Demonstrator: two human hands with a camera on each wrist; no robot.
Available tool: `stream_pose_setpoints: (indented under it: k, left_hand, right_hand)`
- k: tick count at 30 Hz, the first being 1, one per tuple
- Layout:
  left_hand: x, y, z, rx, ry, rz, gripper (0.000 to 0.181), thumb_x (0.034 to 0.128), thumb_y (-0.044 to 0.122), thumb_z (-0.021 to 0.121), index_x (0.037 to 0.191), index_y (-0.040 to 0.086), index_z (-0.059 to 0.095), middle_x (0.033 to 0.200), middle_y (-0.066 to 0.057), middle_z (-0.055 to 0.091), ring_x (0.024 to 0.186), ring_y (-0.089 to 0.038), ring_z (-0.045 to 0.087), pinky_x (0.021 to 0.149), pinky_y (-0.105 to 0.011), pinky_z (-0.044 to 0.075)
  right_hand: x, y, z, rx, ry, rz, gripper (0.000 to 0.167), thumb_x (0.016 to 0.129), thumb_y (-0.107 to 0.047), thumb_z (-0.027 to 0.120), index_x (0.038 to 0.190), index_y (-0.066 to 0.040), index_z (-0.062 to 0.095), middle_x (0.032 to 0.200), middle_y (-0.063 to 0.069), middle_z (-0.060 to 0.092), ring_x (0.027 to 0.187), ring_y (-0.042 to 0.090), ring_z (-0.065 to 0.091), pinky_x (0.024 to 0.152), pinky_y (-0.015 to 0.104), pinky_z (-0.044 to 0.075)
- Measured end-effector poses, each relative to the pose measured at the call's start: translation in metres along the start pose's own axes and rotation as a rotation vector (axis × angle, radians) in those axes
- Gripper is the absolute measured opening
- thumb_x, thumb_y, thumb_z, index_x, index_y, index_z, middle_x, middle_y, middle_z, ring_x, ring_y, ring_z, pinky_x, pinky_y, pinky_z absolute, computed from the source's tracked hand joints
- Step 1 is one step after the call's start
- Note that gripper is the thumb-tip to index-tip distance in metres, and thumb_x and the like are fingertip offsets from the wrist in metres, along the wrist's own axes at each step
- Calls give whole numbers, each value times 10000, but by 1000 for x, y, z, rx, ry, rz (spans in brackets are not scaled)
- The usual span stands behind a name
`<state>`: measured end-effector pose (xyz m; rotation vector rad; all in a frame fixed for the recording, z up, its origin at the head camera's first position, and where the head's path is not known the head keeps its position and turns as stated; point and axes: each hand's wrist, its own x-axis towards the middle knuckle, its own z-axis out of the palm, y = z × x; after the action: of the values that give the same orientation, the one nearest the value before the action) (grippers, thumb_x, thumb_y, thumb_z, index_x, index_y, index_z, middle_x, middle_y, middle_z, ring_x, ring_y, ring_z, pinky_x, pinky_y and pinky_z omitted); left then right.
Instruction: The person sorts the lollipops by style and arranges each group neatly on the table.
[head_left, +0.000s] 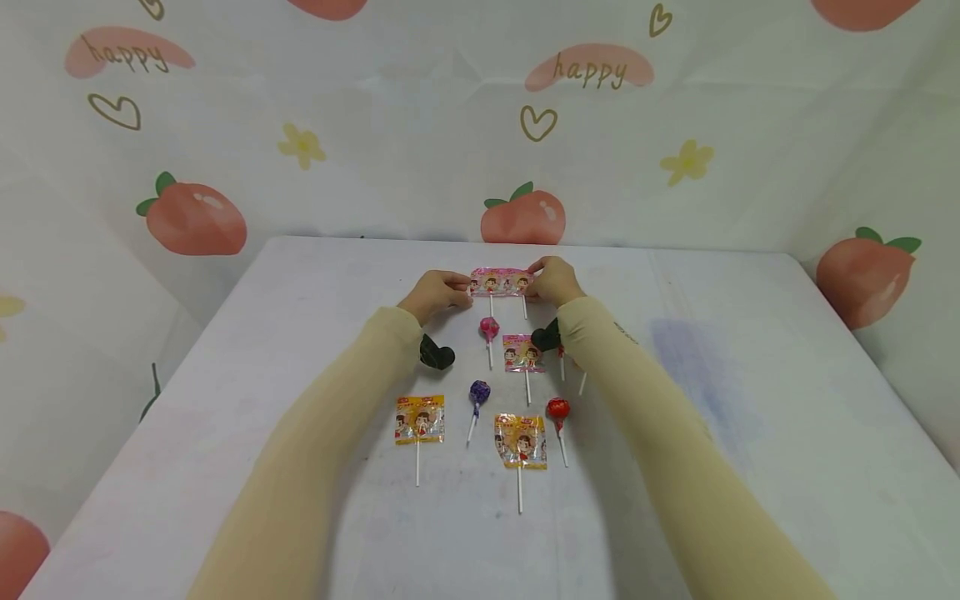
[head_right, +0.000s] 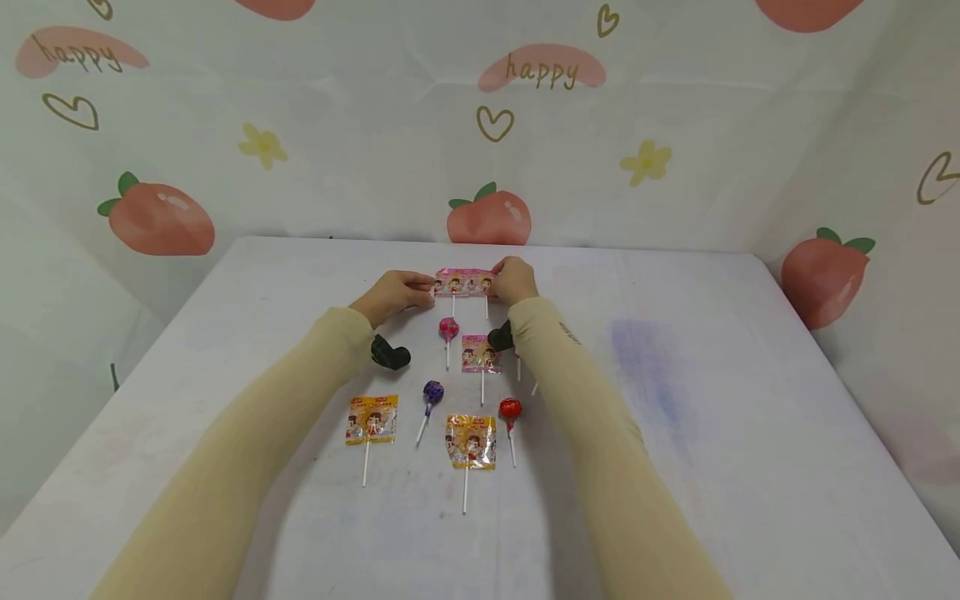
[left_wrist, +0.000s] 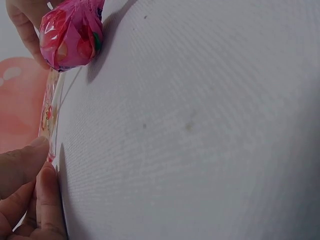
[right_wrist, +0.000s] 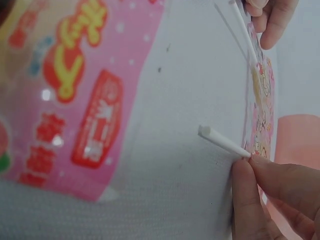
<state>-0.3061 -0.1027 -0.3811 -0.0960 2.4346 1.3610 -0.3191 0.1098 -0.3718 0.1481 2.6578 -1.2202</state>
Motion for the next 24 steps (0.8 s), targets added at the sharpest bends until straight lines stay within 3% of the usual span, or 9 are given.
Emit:
stream_pose_setpoints:
  k: [7, 10, 14, 18, 24]
  left_hand:
    - [1, 0, 1, -2, 7, -7, 441, 874, 69, 696, 1305, 98, 605, 1218, -89, 607, 1014, -156, 533, 955, -303, 455]
    - [1, 0, 1, -3, 10, -15, 433, 875, 74, 698, 1298, 104, 611, 1210, -82, 606, 1011, -157, 524, 959, -306, 453]
    - [1, 0, 1, -8, 12, -20, 432, 874, 75, 698, 1297, 105, 611, 1207, -81, 604, 1013, -162, 521, 968, -314, 450]
    - [1, 0, 1, -2, 12, -18, 441, 876, 86, 695, 1307, 108, 604, 1202, -79, 603, 1010, -164, 513, 970, -311, 445]
    - [1, -2, 0, -12, 1, 0, 450, 875, 87, 693, 1314, 94, 595, 1216, -81, 604, 1015, -156, 517, 959, -308, 444]
  right_hand:
    - [0, 0, -3, 2, -13, -2, 462, 830, -25, 722, 1267, 9, 575, 972, 121, 576, 663, 84, 507, 593, 162, 441]
    - [-4, -2, -9, 56, -39, 8, 488, 849, -20, 701, 1309, 11, 539, 1033, 148, 602, 666, 77, 552, 648, 173, 487]
    - [-10, -10, -22, 257, -106, 14, 518, 896, 28, 625, 1382, 29, 446, 1129, 184, 566, 896, 204, 667, 842, 263, 544]
    - [-16, -18, -36, 426, -174, -32, 522, 923, 58, 563, 1407, 64, 367, 1111, 162, 505, 1182, 361, 561, 973, 381, 485]
    - [-36, -19, -58, 430, -223, -151, 481, 958, -29, 562, 1390, 58, 370, 1198, 142, 476, 1215, 321, 509, 1015, 413, 453]
